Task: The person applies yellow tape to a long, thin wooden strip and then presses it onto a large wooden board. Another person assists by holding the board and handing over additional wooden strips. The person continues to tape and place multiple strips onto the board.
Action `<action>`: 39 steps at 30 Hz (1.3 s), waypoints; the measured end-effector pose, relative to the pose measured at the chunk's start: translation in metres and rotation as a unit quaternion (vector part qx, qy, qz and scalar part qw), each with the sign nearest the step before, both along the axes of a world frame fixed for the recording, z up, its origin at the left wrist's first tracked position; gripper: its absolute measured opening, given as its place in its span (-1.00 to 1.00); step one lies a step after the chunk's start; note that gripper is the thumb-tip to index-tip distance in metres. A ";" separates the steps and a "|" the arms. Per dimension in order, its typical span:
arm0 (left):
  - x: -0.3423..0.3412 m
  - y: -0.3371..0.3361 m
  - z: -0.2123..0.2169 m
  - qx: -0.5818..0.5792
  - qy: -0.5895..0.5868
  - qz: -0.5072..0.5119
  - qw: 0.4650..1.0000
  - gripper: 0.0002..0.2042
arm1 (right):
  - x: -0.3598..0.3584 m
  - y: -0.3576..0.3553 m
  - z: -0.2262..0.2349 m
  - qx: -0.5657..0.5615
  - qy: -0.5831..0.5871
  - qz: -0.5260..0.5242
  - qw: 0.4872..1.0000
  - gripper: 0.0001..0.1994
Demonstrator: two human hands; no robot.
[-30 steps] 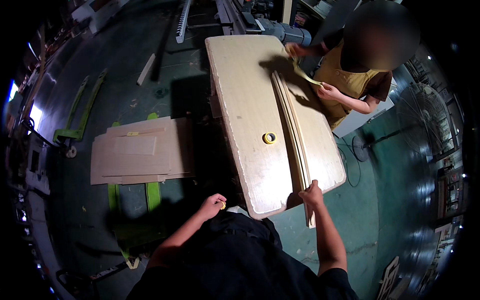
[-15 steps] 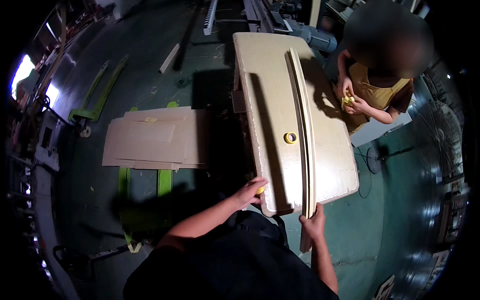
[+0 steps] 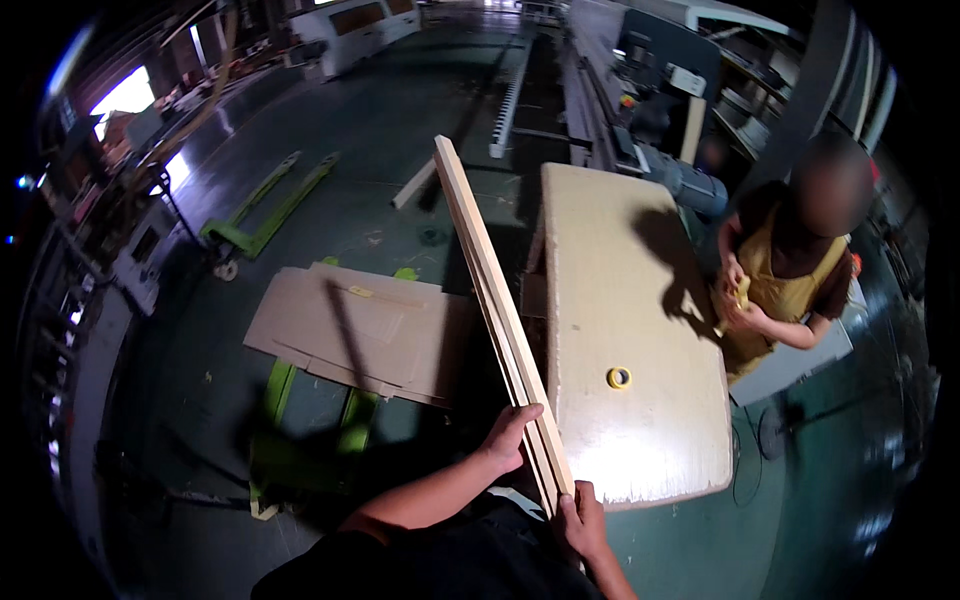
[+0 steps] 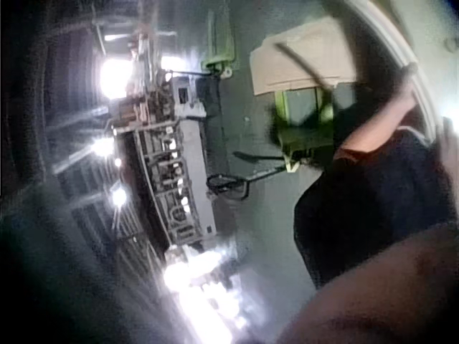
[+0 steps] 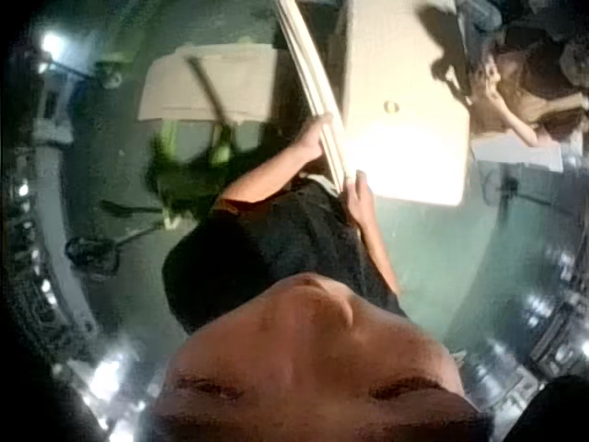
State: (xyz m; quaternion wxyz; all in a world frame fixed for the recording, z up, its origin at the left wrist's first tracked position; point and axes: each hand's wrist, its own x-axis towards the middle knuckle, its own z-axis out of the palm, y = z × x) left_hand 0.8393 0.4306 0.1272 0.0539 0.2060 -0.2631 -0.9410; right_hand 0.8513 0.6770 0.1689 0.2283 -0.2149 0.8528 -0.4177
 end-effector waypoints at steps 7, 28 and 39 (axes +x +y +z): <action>0.030 -0.049 0.019 -0.030 0.122 0.017 0.992 -0.22 | -0.006 -0.042 0.011 -0.094 -0.087 0.045 0.991 -0.61; 0.083 -0.334 -0.027 -0.051 -0.040 0.101 0.993 -0.68 | -0.018 -0.345 0.009 0.053 -0.347 0.088 0.932 -0.61; 0.075 -0.432 -0.051 -0.084 -0.067 0.181 0.978 -0.83 | -0.044 -0.452 0.018 0.160 -0.079 0.222 0.959 -0.50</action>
